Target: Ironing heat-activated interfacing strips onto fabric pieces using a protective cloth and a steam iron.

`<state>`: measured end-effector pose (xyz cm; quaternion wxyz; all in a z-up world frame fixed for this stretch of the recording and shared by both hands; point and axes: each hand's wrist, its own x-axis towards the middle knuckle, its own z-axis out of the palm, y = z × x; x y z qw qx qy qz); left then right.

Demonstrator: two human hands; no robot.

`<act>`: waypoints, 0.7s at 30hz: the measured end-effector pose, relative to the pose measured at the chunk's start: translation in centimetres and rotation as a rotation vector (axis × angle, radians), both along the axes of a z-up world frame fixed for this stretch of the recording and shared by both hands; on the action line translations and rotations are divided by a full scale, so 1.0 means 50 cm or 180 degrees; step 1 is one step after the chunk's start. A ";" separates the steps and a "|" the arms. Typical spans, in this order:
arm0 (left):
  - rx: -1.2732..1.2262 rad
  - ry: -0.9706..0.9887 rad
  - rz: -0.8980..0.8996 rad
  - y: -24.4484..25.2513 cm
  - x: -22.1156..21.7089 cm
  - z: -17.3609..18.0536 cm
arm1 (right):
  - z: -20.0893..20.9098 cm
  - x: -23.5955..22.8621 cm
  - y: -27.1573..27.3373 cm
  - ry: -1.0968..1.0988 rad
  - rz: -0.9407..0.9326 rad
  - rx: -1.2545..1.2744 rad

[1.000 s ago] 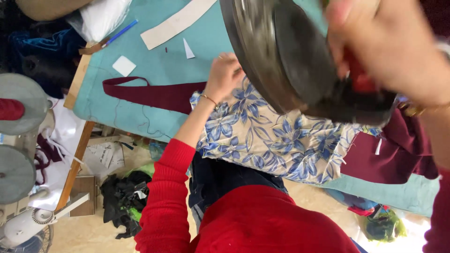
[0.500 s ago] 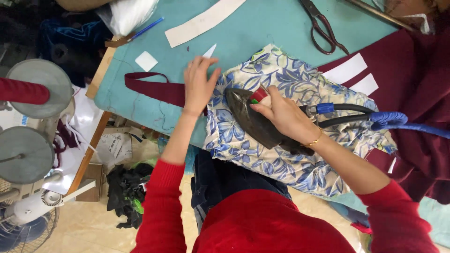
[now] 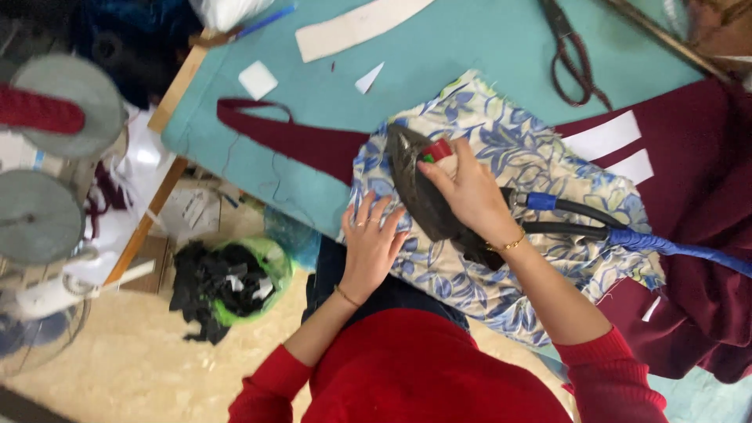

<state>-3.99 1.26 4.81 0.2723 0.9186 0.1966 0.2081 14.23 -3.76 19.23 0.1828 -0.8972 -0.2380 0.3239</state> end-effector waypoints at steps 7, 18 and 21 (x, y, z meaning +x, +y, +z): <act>0.0169 0.0344 -0.0029 -0.044 -0.006 -0.010 | -0.003 -0.001 -0.001 -0.0094 0.0084 0.0256; 0.0581 0.0253 0.0333 -0.164 -0.063 -0.019 | -0.025 0.004 -0.028 -0.0330 0.0321 0.0432; 0.0573 0.0360 0.0386 -0.204 -0.089 -0.022 | -0.015 -0.001 -0.032 -0.0365 0.0430 0.0533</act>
